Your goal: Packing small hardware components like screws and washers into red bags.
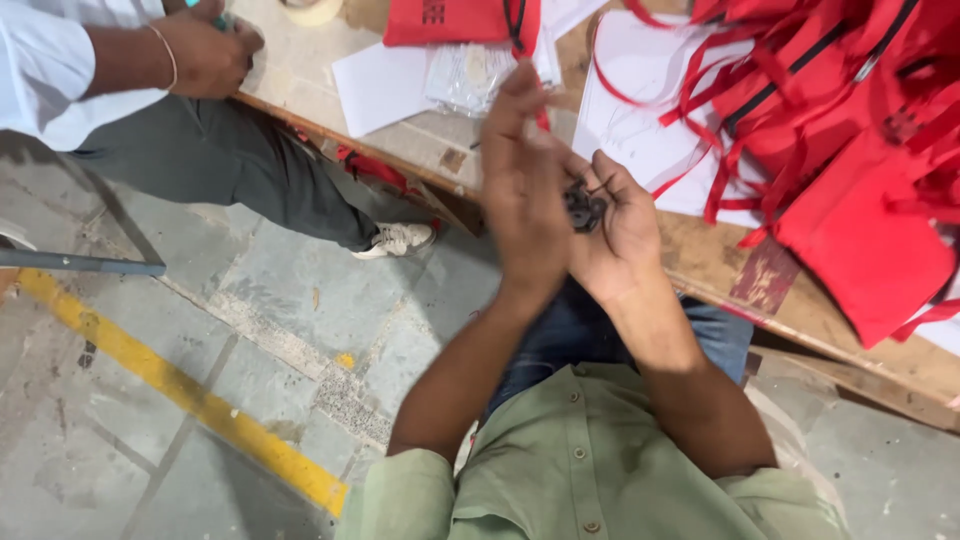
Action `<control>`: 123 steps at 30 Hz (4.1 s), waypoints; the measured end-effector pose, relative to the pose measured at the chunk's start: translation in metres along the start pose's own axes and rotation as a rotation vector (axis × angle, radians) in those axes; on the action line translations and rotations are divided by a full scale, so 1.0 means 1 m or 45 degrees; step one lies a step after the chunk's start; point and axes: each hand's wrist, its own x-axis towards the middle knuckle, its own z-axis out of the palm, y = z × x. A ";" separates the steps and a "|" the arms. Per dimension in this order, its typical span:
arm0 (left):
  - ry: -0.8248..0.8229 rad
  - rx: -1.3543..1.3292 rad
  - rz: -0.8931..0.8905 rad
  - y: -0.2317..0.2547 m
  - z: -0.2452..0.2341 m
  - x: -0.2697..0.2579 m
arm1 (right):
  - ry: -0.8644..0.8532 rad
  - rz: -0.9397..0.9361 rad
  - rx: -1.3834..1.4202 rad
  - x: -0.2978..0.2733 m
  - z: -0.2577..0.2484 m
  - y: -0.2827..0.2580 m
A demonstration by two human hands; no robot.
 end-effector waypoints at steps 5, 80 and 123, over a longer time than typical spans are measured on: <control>0.010 1.011 0.186 -0.021 -0.034 0.115 | 0.053 -0.202 0.263 0.039 0.031 -0.038; -0.137 0.933 0.159 0.024 -0.144 0.188 | -0.210 -0.728 -3.112 0.070 0.057 0.029; -0.098 0.787 0.064 0.038 -0.152 0.174 | -0.326 -0.619 -3.317 0.153 0.082 -0.056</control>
